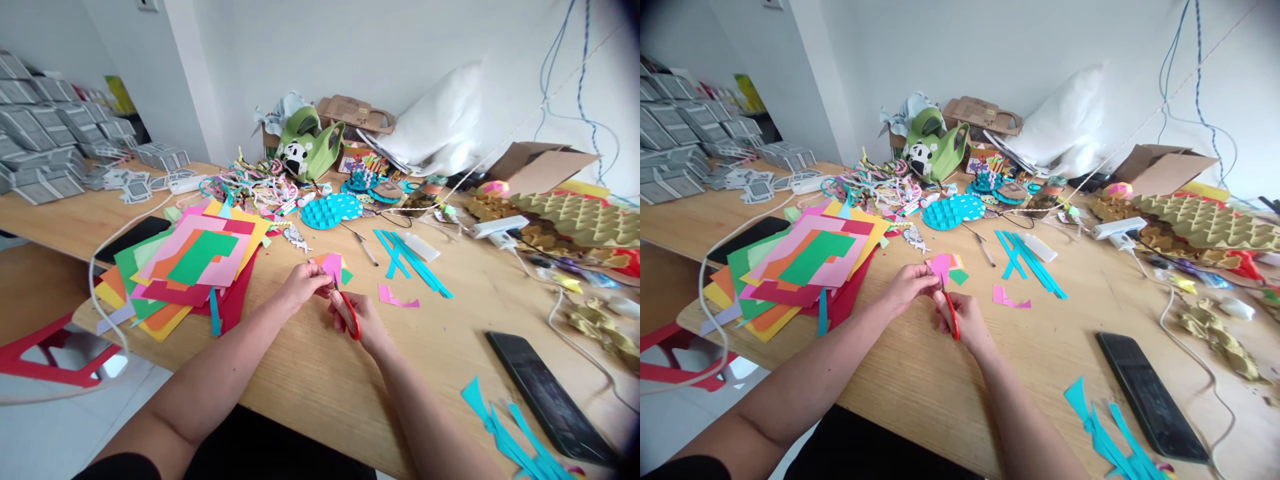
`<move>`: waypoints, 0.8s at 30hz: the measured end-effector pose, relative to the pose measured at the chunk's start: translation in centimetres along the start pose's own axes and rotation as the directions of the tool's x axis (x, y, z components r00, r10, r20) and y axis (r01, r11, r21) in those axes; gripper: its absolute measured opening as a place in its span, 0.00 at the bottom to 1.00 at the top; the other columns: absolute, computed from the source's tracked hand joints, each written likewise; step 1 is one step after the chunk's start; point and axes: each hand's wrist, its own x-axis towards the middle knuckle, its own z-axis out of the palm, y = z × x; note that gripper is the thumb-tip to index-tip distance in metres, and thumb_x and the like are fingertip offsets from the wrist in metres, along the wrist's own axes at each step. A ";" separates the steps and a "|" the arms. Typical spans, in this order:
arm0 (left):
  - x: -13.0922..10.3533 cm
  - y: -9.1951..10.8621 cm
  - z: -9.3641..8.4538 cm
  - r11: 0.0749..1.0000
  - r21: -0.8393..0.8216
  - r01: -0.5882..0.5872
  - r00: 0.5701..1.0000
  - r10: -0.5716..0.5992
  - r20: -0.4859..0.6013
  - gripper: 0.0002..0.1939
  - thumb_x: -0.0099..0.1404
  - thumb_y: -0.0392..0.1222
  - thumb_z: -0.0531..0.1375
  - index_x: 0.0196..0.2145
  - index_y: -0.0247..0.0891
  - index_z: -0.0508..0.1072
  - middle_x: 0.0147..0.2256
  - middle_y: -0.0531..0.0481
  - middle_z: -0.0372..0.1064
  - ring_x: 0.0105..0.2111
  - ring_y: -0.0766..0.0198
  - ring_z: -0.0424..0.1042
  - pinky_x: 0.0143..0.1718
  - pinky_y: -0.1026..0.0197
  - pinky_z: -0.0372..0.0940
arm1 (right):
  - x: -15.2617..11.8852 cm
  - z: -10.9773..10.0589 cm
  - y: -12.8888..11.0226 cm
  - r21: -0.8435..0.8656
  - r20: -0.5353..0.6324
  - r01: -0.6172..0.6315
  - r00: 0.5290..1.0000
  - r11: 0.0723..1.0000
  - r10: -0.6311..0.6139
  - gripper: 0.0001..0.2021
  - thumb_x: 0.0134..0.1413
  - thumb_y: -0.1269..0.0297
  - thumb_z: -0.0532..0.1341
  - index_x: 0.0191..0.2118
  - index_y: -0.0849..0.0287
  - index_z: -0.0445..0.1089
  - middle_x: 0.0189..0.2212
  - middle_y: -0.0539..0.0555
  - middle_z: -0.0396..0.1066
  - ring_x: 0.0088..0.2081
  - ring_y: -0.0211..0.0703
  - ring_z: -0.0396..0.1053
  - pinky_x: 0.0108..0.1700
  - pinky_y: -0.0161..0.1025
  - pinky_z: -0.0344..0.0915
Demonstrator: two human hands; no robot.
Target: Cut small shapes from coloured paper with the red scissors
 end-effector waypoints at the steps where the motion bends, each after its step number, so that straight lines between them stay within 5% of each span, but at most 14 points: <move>1: 0.0 0.0 0.0 1.000 0.003 -0.002 1.000 0.002 0.013 0.07 0.51 0.37 0.63 0.24 0.30 0.70 0.22 0.49 0.69 0.22 0.68 0.69 0.27 0.64 0.65 | 0.0 0.0 0.0 -0.003 0.001 0.002 1.000 1.000 -0.002 0.28 0.52 0.37 0.53 0.23 0.61 0.65 0.11 0.49 0.63 0.13 0.31 0.55 0.17 0.30 0.50; 24: -0.1 0.4 -0.1 1.000 0.026 0.012 1.000 -0.012 0.001 0.07 0.51 0.37 0.63 0.23 0.30 0.70 0.22 0.49 0.69 0.21 0.69 0.68 0.27 0.64 0.65 | 0.0 -0.1 0.3 0.007 0.014 0.011 1.000 1.000 -0.012 0.28 0.52 0.38 0.54 0.22 0.61 0.65 0.09 0.47 0.61 0.11 0.31 0.54 0.16 0.30 0.49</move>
